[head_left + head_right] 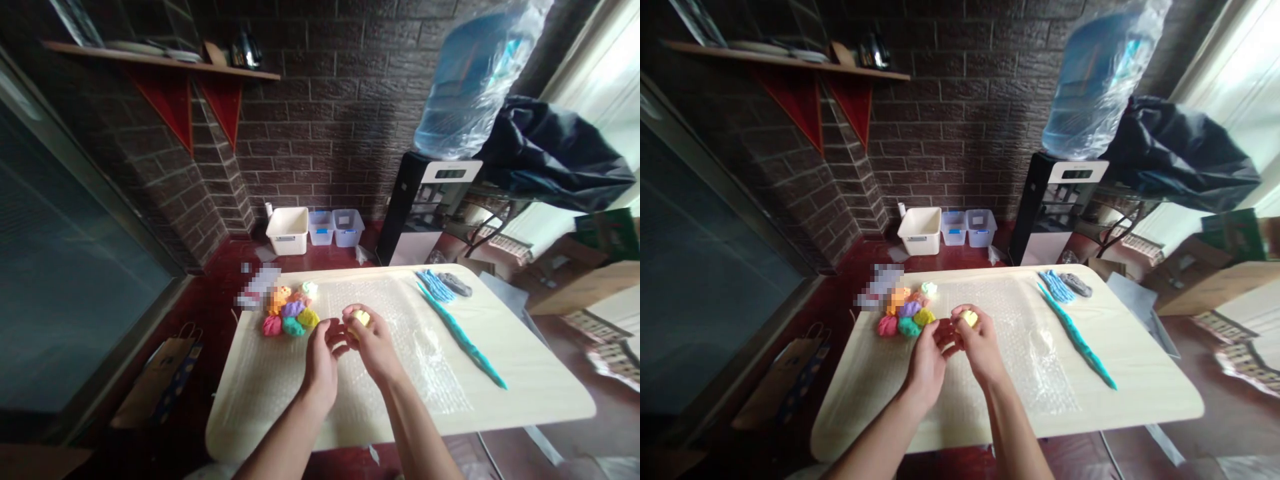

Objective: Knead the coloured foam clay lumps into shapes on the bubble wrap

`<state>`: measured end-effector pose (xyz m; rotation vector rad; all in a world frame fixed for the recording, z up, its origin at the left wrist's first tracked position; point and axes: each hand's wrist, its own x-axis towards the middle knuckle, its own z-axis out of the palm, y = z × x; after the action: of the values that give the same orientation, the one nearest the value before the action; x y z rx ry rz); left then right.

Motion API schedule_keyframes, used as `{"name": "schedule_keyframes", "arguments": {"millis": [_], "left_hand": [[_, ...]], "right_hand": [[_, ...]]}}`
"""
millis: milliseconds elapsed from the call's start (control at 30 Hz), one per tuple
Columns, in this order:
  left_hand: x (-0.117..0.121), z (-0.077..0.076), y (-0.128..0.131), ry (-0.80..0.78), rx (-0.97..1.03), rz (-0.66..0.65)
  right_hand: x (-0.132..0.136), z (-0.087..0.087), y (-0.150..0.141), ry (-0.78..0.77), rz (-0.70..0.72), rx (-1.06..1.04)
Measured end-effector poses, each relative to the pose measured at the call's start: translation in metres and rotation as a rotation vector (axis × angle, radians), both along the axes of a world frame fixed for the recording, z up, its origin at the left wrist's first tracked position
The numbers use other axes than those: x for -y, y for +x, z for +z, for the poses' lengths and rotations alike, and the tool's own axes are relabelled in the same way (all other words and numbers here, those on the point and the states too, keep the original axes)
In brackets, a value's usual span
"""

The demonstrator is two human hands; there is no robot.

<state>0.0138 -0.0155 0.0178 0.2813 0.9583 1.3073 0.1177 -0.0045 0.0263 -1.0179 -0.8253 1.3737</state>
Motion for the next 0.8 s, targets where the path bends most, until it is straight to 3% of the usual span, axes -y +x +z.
{"name": "schedule_keyframes", "arguments": {"millis": [167, 300, 367, 467, 567, 667, 800], "left_hand": [[0.008, 0.014, -0.02, -0.059, 0.301, -0.117], [0.0, 0.019, -0.035, -0.056, 0.403, -0.158], [-0.006, 0.018, -0.038, -0.057, 0.396, -0.14], [-0.012, 0.015, -0.038, -0.069, 0.312, -0.099], [-0.01, 0.016, -0.039, -0.077, 0.256, -0.197], [-0.006, 0.021, -0.039, -0.042, 0.178, -0.289], [-0.004, 0.024, -0.036, -0.015, 0.044, -0.348]], "right_hand": [[0.018, 0.01, -0.013, 0.344, 0.052, 0.631], [0.029, 0.019, -0.029, 0.481, 0.178, 0.814], [0.03, 0.021, -0.031, 0.526, 0.099, 0.836], [0.027, 0.02, -0.025, 0.468, -0.188, 0.762], [0.022, 0.016, -0.02, 0.382, -0.349, 0.56], [0.019, 0.01, -0.023, 0.325, -0.294, 0.458], [0.02, 0.007, -0.029, 0.253, -0.107, 0.597]]}}
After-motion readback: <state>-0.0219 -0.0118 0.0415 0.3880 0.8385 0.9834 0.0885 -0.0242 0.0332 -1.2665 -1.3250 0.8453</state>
